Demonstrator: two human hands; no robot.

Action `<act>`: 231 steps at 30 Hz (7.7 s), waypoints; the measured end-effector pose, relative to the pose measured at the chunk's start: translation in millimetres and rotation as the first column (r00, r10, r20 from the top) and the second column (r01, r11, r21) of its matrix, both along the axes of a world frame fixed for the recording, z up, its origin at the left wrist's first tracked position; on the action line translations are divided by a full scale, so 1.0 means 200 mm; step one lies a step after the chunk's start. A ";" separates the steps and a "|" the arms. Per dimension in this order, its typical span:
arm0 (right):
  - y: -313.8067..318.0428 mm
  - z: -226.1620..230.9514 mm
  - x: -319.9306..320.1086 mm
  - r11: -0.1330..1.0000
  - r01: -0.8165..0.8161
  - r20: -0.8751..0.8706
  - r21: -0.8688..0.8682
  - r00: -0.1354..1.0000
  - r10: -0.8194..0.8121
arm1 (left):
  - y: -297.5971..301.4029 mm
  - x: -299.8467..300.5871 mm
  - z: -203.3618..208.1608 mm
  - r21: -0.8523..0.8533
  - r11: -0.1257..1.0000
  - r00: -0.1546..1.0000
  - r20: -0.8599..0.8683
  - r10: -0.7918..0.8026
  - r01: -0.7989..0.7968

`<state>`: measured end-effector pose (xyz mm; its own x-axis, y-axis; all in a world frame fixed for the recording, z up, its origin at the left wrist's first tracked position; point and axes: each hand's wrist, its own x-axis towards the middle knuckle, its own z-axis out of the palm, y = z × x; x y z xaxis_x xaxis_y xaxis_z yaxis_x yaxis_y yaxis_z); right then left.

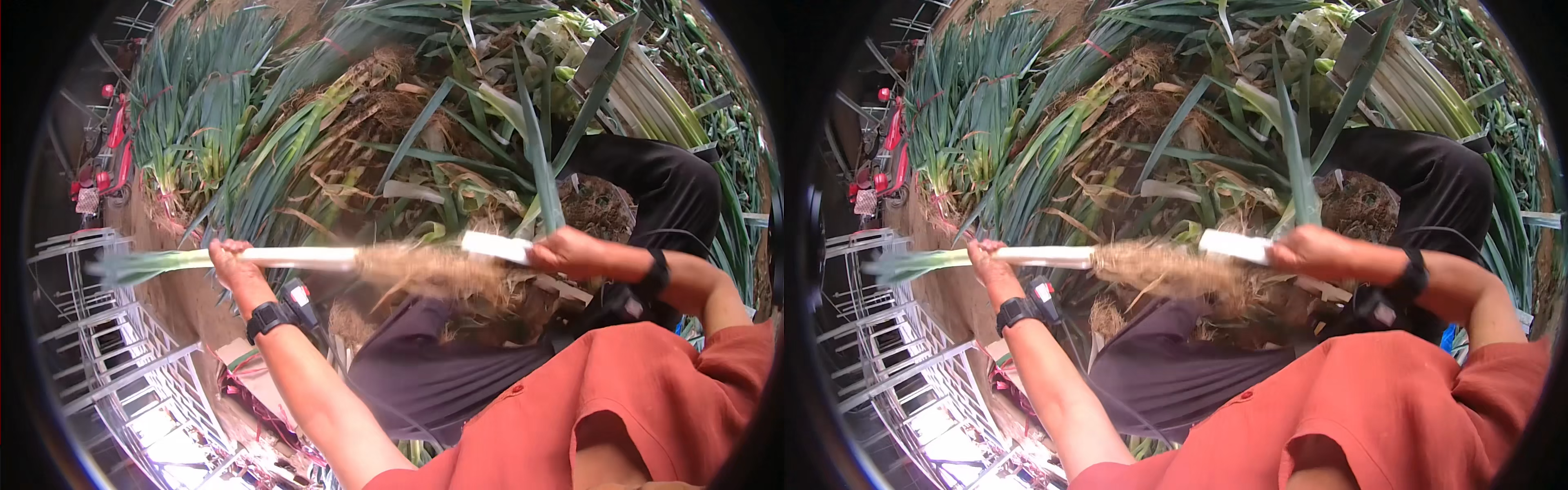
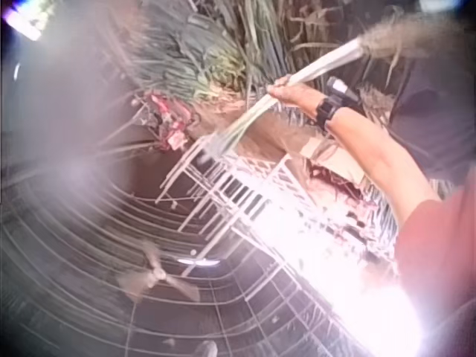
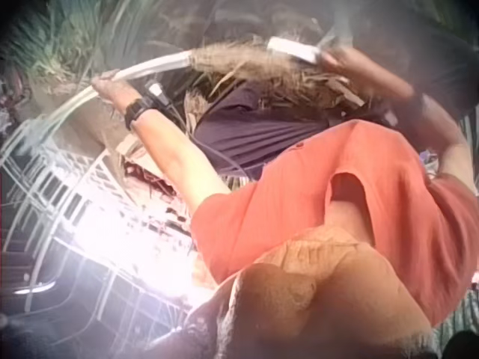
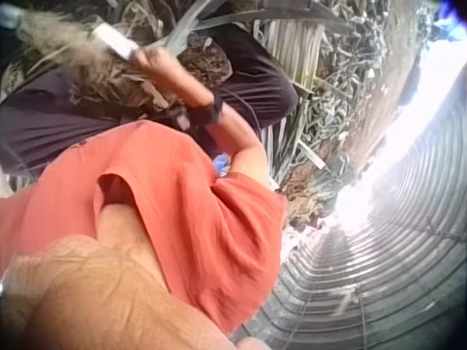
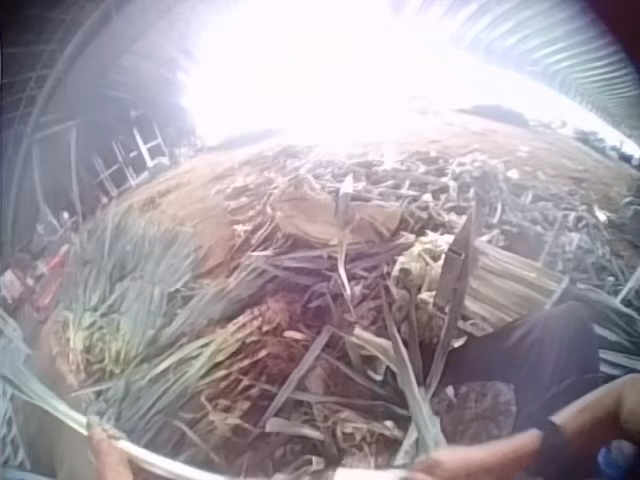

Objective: Clean and bundle leeks for processing.

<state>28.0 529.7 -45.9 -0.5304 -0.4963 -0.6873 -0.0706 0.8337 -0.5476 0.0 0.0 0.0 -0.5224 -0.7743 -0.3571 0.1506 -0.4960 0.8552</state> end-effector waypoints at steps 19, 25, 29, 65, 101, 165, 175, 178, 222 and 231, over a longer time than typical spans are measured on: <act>-0.73 0.14 -0.01 0.714 0.138 0.220 -0.687 0.975 0.024 | 0.23 0.11 0.36 0.051 0.965 0.955 -0.141 0.261 -0.257; -0.52 0.53 0.10 0.737 -0.027 0.015 -0.676 0.999 0.050 | 0.11 0.22 0.14 0.122 0.969 0.974 -0.036 0.223 -0.217; -0.40 0.61 0.14 0.723 -0.114 -0.102 -0.682 0.993 0.060 | 0.13 0.23 0.09 0.216 0.969 0.991 -0.036 0.127 -0.116; 1.27 1.87 0.01 0.840 0.416 -0.693 0.349 -0.489 0.530 | 2.71 -0.54 1.12 -0.601 -0.375 -0.085 0.454 -0.887 0.706; 2.68 0.54 0.25 0.528 0.716 -0.671 0.458 0.667 -0.323 | 3.48 -0.89 0.05 -0.619 -0.765 0.127 0.785 -0.606 0.179; 2.80 -0.08 -0.09 0.694 0.699 -0.903 0.169 0.393 -0.176 | 4.03 -1.16 -0.56 -0.772 -0.628 0.388 0.610 -0.691 0.097; 2.66 -0.02 -0.07 0.650 0.701 -0.929 0.292 0.370 0.018 | 3.36 -0.86 -0.54 -0.676 -0.700 0.483 0.704 -0.520 0.231; 2.55 0.14 -0.05 0.557 0.740 -0.884 0.378 0.467 -0.022 | 3.17 -0.90 -0.68 -0.570 -0.773 0.459 0.786 -0.413 0.280; 2.92 0.18 -0.13 0.656 0.721 -0.899 0.222 0.412 -0.149 | 4.34 -1.14 -0.72 -0.761 -0.647 0.362 0.618 -0.698 0.049; 2.96 0.06 -0.31 0.693 0.671 -0.745 0.263 0.598 -0.297 | 4.33 -1.19 -0.74 -0.716 -0.687 0.372 0.676 -0.636 0.128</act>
<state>-33.8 1121.6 -34.8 -0.9513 0.2651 -0.1574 0.2777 0.9585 -0.0642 -237.3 865.6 -148.2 -0.6220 0.7375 0.2632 0.7786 0.5468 0.3078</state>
